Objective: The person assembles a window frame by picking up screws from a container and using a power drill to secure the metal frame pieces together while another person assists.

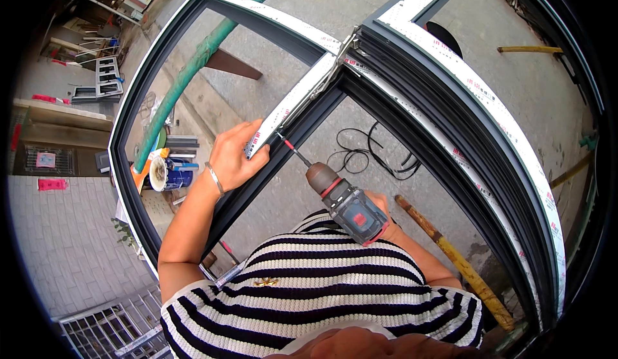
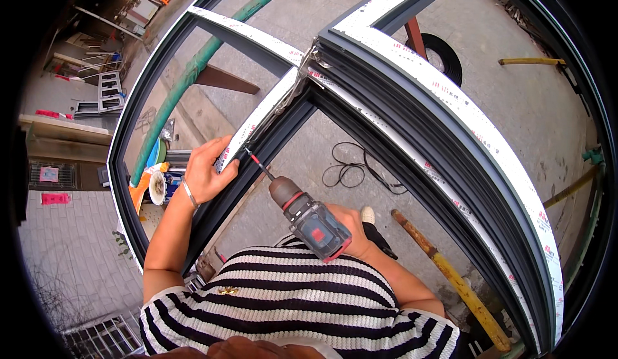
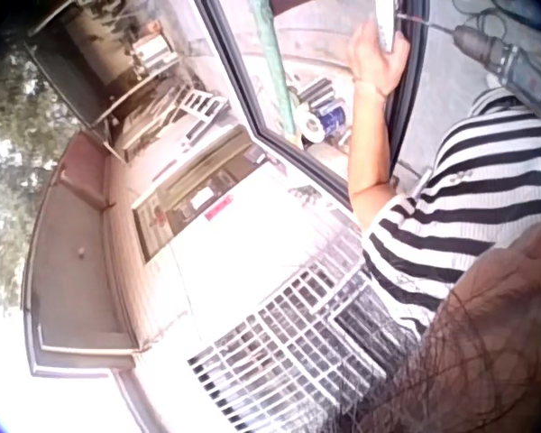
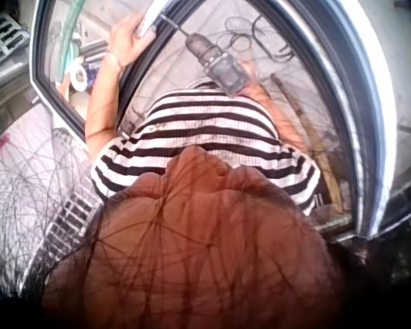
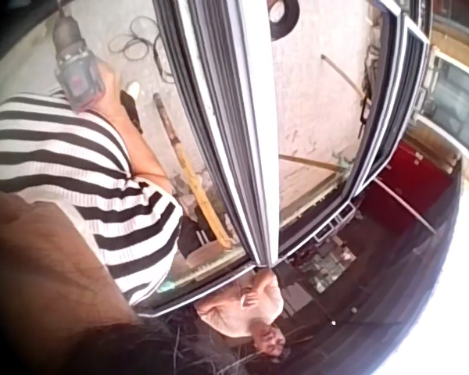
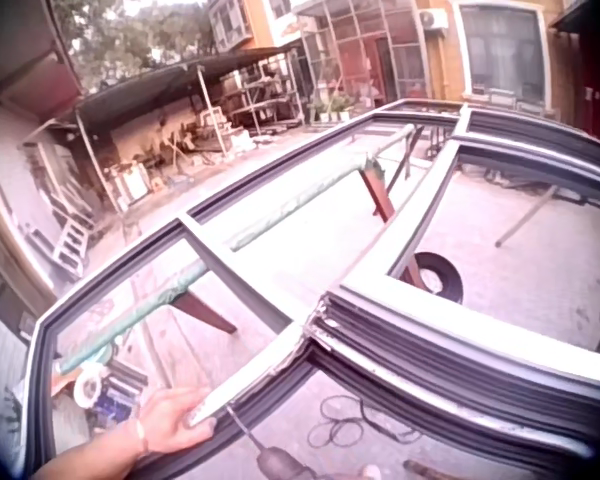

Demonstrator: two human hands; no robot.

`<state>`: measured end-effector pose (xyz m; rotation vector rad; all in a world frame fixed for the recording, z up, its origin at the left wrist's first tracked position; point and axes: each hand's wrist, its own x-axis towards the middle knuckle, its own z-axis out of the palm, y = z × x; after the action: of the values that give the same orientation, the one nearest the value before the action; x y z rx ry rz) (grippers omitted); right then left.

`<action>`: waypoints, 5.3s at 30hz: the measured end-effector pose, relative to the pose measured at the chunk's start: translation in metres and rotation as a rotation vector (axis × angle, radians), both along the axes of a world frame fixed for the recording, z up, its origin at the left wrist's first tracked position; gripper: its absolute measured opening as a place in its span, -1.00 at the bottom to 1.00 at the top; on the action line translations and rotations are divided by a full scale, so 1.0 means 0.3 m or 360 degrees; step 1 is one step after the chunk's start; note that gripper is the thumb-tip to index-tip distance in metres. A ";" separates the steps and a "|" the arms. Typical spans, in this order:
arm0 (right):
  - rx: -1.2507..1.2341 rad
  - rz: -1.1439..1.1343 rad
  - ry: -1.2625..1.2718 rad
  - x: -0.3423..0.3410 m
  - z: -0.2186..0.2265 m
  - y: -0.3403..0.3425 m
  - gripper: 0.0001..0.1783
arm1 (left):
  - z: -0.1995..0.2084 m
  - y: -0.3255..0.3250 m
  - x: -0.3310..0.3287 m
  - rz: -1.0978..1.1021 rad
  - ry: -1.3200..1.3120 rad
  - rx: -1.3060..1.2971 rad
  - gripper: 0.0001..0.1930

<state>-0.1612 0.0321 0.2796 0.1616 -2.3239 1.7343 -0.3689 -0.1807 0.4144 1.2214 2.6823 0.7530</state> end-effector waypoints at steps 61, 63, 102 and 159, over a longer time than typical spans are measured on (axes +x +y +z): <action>-0.0033 -0.0128 0.0022 -0.043 0.022 0.004 -0.63 | 0.013 0.003 0.021 0.0027 0.0177 0.0031 -0.58; -0.0021 -0.0119 0.0031 -0.040 0.018 -0.001 -0.62 | -0.001 -0.006 0.021 0.0003 0.0218 0.0039 -0.59; 0.0150 -0.0035 0.0179 -0.074 0.058 0.091 -0.51 | 0.000 0.032 0.023 0.0067 0.0230 -0.0150 -0.58; 0.0143 -0.0212 -0.0242 0.153 -0.059 0.274 -0.47 | -0.001 0.556 -0.191 -0.0231 0.0632 -0.0331 -0.14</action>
<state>-0.1152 0.1144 0.2621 -0.1117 -2.4586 1.6312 -0.4263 -0.0138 0.4142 1.6298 2.8298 0.2201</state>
